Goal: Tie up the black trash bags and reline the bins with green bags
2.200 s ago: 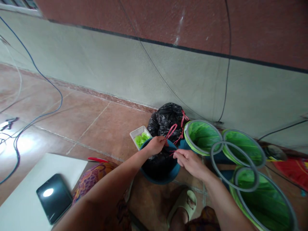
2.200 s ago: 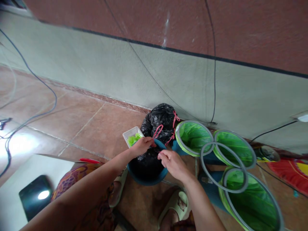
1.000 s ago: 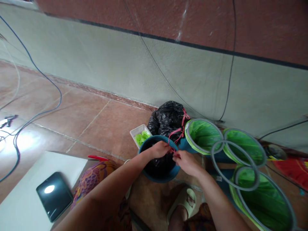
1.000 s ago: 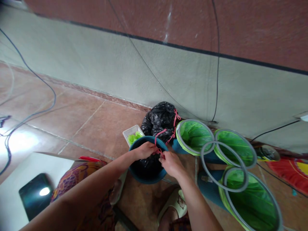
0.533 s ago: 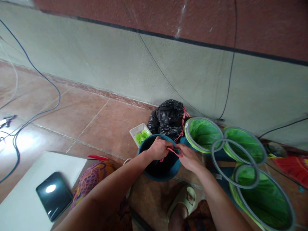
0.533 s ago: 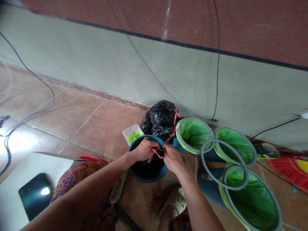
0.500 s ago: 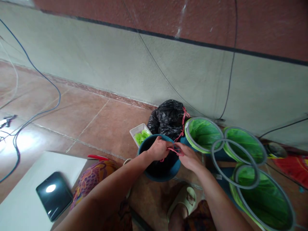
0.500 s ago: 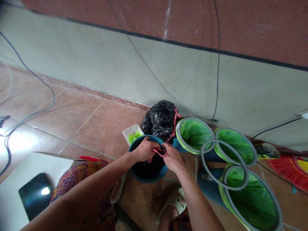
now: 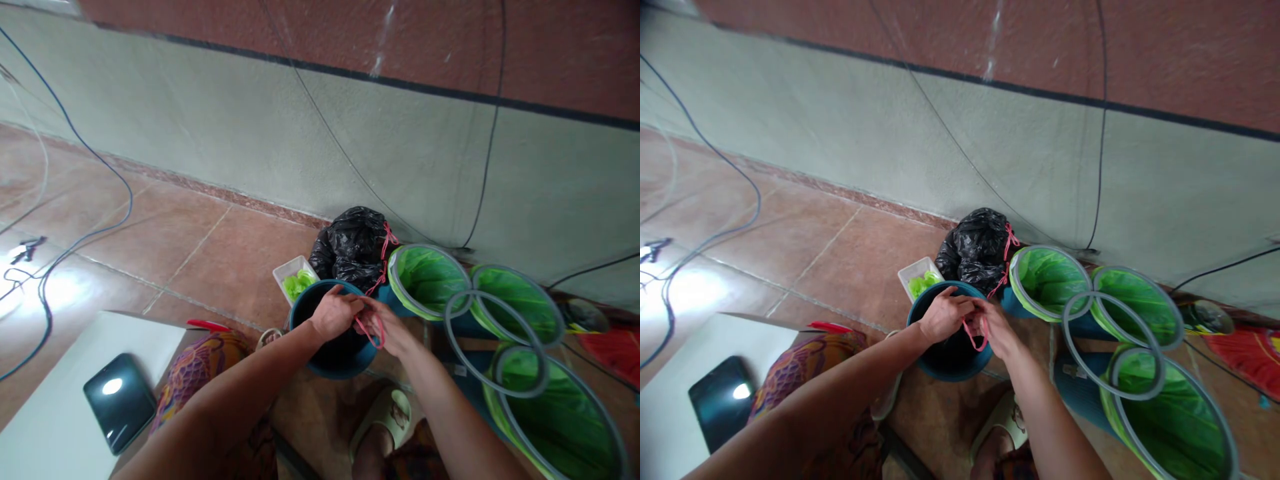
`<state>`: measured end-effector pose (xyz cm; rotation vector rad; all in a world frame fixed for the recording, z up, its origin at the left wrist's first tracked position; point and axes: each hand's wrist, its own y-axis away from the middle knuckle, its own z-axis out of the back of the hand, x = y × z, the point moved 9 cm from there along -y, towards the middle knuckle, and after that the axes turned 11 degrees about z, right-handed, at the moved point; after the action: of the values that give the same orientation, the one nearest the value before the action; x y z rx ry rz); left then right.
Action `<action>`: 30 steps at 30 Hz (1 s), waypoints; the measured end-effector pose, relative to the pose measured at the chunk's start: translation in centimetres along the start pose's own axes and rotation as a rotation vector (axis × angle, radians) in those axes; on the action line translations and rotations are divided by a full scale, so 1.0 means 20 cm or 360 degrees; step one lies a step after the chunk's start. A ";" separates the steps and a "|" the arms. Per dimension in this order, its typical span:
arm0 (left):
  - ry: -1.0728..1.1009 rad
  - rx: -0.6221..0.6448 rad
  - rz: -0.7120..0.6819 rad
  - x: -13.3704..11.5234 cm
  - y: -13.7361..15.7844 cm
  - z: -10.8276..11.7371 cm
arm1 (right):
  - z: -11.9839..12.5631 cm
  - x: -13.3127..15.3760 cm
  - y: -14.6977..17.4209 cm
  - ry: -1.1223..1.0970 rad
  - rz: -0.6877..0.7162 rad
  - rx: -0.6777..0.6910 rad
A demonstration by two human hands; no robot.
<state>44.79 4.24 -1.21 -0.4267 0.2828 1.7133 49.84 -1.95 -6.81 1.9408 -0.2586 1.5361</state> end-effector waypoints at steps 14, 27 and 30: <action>-0.0136 0.0091 0.0160 0.05 -0.04 0.01 | 0.08 0.10 -0.03 0.0745 0.0190 -0.0179; 0.0340 0.0384 0.1025 0.34 0.02 0.02 | 0.17 0.18 0.00 0.2199 0.0155 0.0010; 0.0532 0.0348 0.1031 0.34 0.00 0.01 | 0.15 0.18 0.00 0.2064 0.0218 0.0071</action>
<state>43.68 10.47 -3.96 -0.4901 0.9218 2.2021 53.26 -2.93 -3.69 0.6353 0.2174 2.5247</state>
